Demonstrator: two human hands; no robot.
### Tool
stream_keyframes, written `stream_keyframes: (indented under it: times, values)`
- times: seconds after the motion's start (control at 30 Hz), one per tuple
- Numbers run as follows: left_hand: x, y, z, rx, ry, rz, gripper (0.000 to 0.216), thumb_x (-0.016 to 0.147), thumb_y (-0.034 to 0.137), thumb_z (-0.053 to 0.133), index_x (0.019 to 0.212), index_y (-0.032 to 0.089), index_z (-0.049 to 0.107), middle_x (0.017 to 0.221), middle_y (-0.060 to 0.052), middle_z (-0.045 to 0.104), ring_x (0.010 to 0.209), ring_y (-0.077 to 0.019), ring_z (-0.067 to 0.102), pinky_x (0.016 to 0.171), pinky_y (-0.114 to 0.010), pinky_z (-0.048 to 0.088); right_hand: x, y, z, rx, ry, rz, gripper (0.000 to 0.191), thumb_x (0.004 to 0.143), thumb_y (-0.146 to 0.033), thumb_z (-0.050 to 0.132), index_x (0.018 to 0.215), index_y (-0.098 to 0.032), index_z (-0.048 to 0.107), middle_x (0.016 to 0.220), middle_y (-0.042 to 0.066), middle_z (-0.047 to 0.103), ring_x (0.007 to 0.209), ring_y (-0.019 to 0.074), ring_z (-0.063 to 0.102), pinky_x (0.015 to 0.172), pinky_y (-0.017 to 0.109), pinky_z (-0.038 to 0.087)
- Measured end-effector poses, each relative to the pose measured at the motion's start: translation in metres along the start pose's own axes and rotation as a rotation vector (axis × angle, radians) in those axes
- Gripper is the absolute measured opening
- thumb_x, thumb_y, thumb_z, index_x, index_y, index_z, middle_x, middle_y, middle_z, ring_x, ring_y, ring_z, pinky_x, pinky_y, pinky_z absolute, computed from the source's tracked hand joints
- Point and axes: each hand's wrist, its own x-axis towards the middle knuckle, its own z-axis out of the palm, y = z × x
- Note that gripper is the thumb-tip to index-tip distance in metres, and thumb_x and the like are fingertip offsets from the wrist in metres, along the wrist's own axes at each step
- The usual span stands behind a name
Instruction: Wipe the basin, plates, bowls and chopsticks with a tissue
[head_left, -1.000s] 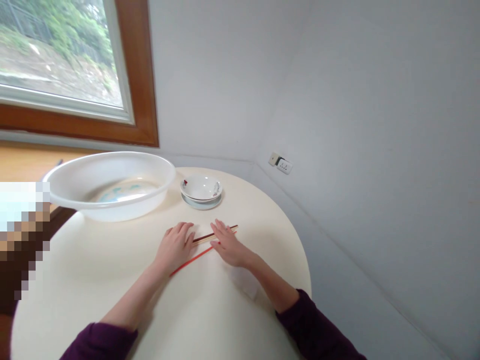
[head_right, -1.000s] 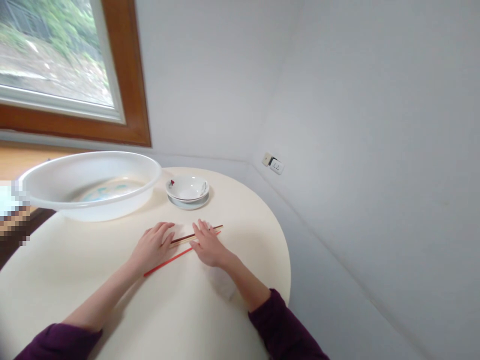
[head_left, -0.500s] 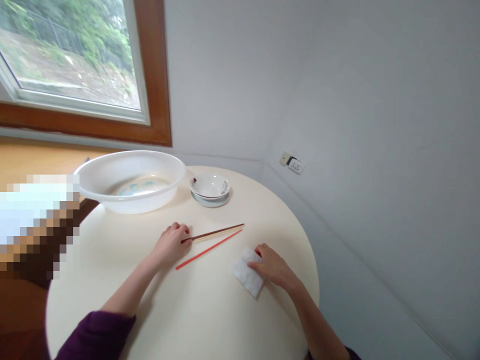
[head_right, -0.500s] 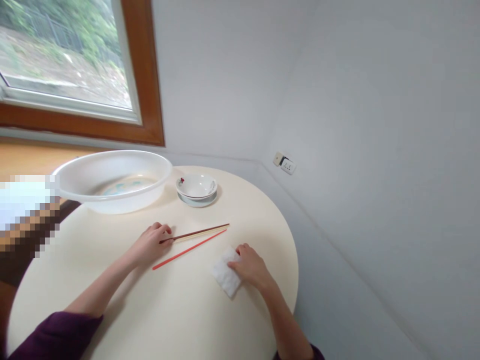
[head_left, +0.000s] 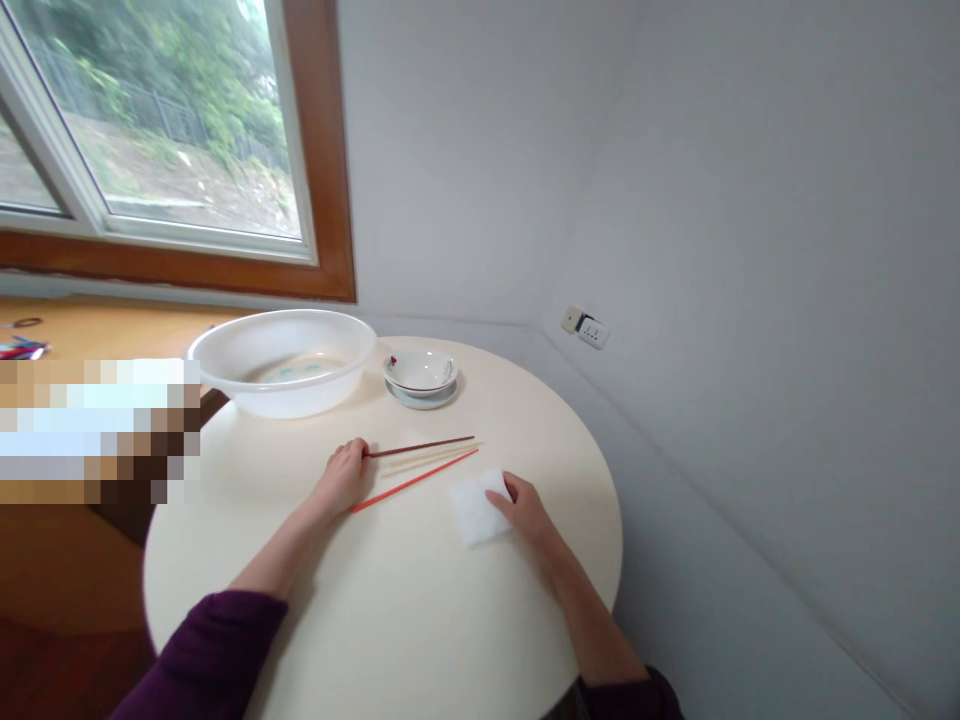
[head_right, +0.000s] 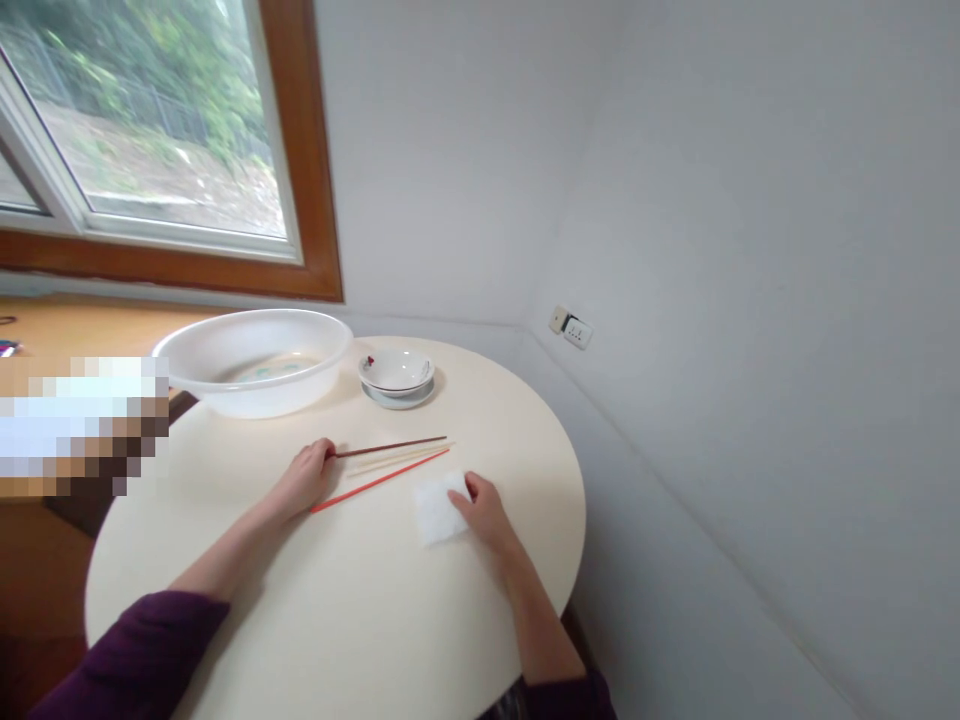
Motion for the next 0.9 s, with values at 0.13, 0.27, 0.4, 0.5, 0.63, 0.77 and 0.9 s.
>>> stream_keyframes:
  times: [0.13,0.27,0.4,0.5,0.63,0.77,0.9]
  values:
    - [-0.005,-0.003,0.002,-0.104,0.056,-0.041,0.008,0.077,0.019,0.036,0.081,0.02,0.043,0.074,-0.007,0.056,0.076,-0.0228,0.053,0.073,-0.034,0.041,0.003,-0.002,0.002,0.335,0.094,0.072,0.023,0.057,-0.029,0.064,0.074,-0.014,0.062,0.071,0.002,0.065,0.064,0.0163,0.055,0.058,0.026,0.042]
    - [-0.017,0.004,0.001,-0.152,0.115,-0.088,0.006,0.079,0.022,0.033,0.081,0.021,0.038,0.07,-0.004,0.054,0.069,-0.0204,0.053,0.066,-0.032,0.041,0.003,-0.005,0.003,0.49,0.148,0.109,0.03,0.056,-0.03,0.067,0.081,-0.014,0.065,0.078,0.005,0.069,0.07,0.0194,0.061,0.066,0.03,0.046]
    - [-0.028,0.015,0.0,-0.202,0.201,-0.129,0.005,0.081,0.024,0.031,0.082,0.022,0.035,0.066,-0.001,0.051,0.063,-0.0177,0.051,0.061,-0.029,0.039,0.005,-0.004,0.005,0.55,0.212,0.1,0.031,0.057,-0.034,0.066,0.081,-0.014,0.065,0.083,0.006,0.07,0.073,0.0202,0.063,0.07,0.031,0.047]
    - [-0.037,0.025,0.0,-0.229,0.251,-0.131,0.006,0.081,0.025,0.031,0.082,0.022,0.036,0.063,0.001,0.048,0.059,-0.0162,0.049,0.059,-0.028,0.038,0.006,-0.003,0.007,0.586,0.261,0.093,0.031,0.054,-0.033,0.068,0.078,-0.014,0.065,0.081,0.006,0.071,0.072,0.0199,0.063,0.068,0.03,0.047]
    - [-0.05,0.044,-0.002,-0.302,0.314,-0.072,0.007,0.082,0.027,0.031,0.084,0.022,0.037,0.061,0.003,0.045,0.057,-0.0151,0.047,0.058,-0.027,0.037,0.006,-0.003,0.012,0.638,0.35,0.092,0.028,0.053,-0.032,0.067,0.075,-0.014,0.064,0.077,0.005,0.07,0.071,0.019,0.062,0.065,0.028,0.047]
    - [-0.062,0.069,0.004,-0.38,0.321,0.008,0.008,0.083,0.028,0.032,0.086,0.022,0.037,0.062,0.003,0.045,0.057,-0.0153,0.047,0.059,-0.028,0.038,0.002,-0.006,0.024,0.706,0.433,0.091,0.026,0.055,-0.03,0.065,0.076,-0.016,0.062,0.076,0.003,0.07,0.071,0.0178,0.062,0.063,0.026,0.046]
    - [-0.069,0.09,0.018,-0.431,0.232,0.078,0.008,0.085,0.027,0.031,0.085,0.022,0.037,0.065,0.002,0.047,0.06,-0.0161,0.049,0.061,-0.029,0.038,-0.004,-0.018,0.052,0.796,0.404,0.088,0.025,0.055,-0.028,0.064,0.076,-0.016,0.061,0.074,0.002,0.069,0.067,0.0165,0.061,0.062,0.026,0.047]
